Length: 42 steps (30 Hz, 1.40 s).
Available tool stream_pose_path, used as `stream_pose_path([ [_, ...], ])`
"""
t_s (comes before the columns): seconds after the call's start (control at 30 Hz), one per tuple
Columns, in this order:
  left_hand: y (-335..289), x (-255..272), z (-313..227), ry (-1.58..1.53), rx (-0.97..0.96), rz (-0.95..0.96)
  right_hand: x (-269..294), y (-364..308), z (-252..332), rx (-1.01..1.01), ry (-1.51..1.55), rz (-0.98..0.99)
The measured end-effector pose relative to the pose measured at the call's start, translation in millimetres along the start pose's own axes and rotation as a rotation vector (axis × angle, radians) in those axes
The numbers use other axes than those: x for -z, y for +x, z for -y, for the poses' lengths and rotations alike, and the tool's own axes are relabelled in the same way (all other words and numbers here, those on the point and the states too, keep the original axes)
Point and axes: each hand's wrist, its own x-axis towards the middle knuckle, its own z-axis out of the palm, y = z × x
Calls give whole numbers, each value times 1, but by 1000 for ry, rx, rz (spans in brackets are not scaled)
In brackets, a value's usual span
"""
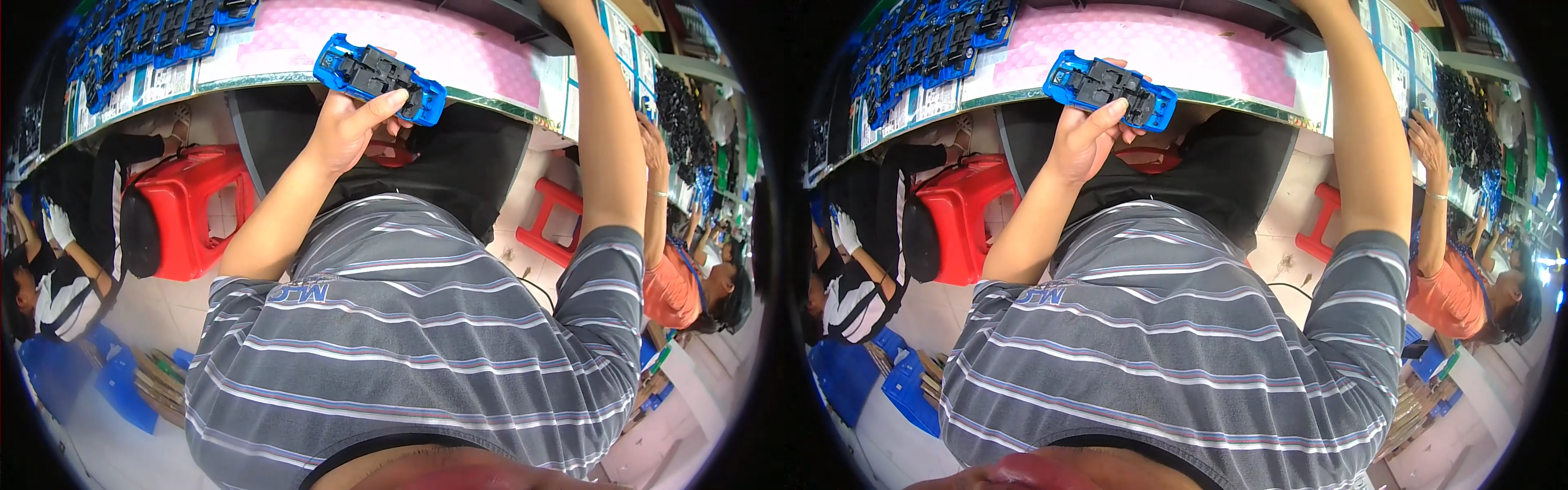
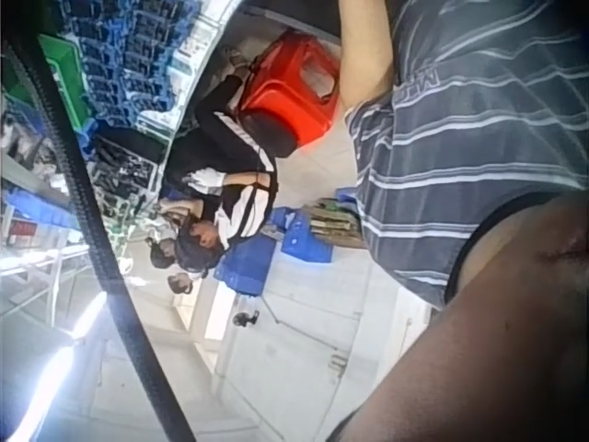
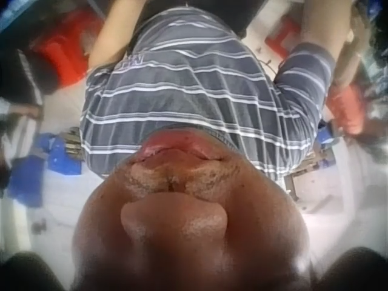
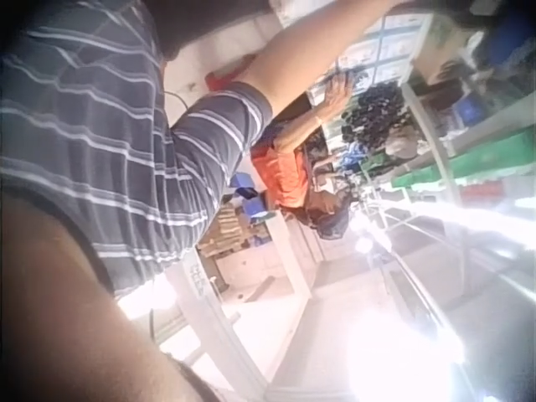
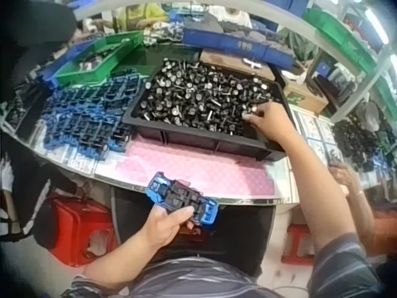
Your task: The person assembles toy cars by picking up chassis and wheel sets from trays, fitting the wheels into the chassis by hand, and placing the assembled toy cars on the workbench.
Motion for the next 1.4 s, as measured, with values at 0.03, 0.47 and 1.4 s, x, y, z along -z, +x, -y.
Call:
stream_pose_path([
  [0.03, 12, -17, 0, -23, 21, 111, 38, -30, -17, -113, -95, -104],
  [0.47, 29, -22, 6, 37, 83, 144, 39, -112, 27, -126, 333, -395],
  [1.4, 15, -18, 1, 1, 82, 177, -22, -187, 67, -367, 1362, 528],
])
